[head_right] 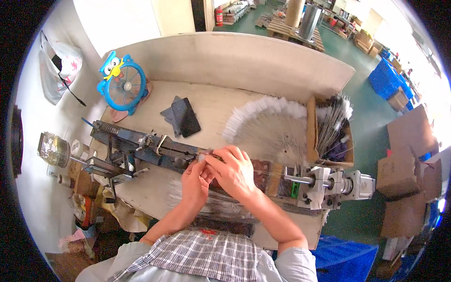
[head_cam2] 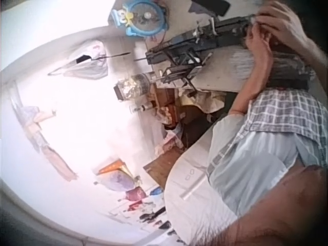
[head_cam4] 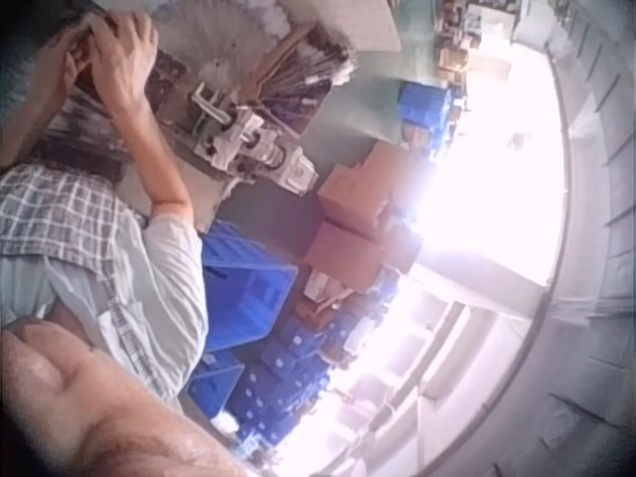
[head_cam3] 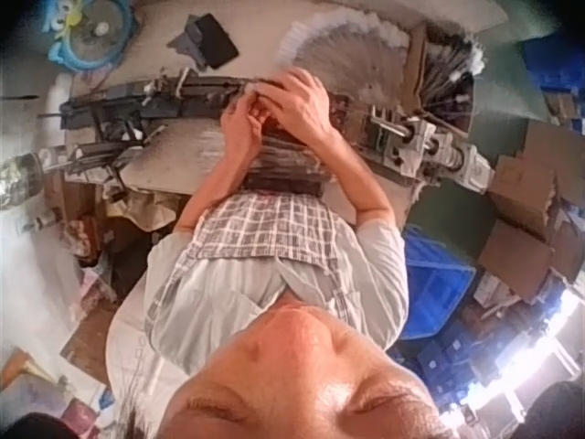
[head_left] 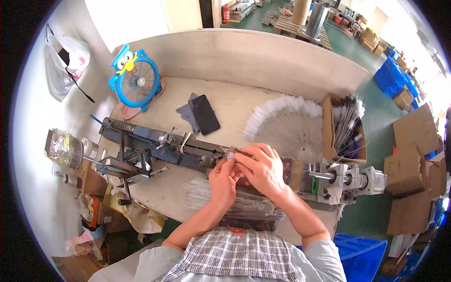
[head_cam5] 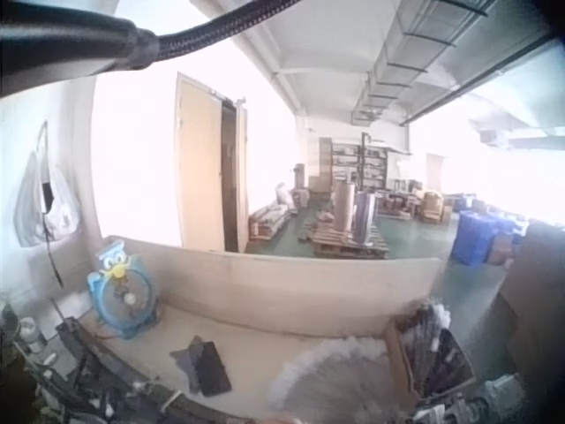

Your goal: Assembling industrial cleaning brushes using a manual mechanical jig at a workshop bench.

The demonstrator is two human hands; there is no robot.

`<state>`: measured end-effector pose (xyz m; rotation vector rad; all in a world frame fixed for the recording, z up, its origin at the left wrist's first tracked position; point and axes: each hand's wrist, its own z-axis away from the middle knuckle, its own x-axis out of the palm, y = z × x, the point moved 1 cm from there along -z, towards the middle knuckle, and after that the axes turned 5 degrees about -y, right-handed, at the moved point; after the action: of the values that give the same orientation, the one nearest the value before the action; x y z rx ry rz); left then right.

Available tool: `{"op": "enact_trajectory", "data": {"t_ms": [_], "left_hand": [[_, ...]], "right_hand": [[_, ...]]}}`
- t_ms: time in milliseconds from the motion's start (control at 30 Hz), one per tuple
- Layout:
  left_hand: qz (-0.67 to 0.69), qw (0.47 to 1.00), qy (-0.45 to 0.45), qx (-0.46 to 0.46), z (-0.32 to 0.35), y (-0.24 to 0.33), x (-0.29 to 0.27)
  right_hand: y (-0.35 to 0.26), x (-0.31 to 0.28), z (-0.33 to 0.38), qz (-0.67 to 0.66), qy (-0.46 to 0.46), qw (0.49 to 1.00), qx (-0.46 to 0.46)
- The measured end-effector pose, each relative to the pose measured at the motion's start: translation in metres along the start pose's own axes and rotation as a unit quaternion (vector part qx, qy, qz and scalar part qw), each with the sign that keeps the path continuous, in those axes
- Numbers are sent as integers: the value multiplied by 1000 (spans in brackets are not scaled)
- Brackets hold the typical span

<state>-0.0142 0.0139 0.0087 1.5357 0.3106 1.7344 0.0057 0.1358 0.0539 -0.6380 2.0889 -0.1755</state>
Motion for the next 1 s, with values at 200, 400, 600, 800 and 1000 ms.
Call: {"op": "enact_trajectory", "data": {"t_ms": [200, 400, 600, 800, 1000], "left_hand": [[-16, 1000, -9, 6, 2, -3, 4], [18, 1000, -8, -5, 3, 4, 4], [39, 999, -12, -7, 1, -3, 0], [16, 1000, -1, -2, 1, 0, 2], [32, 999, -15, -2, 3, 0, 0]], "right_hand": [[8, -11, 6, 2, -10, 1000, 9], [-4, -6, -1, -6, -37, 999, 7], [2, -8, 1, -14, -48, 999, 21], [0, -4, 1, -35, -37, 999, 18], [-5, -3, -1, -20, 3, 999, 34]]}}
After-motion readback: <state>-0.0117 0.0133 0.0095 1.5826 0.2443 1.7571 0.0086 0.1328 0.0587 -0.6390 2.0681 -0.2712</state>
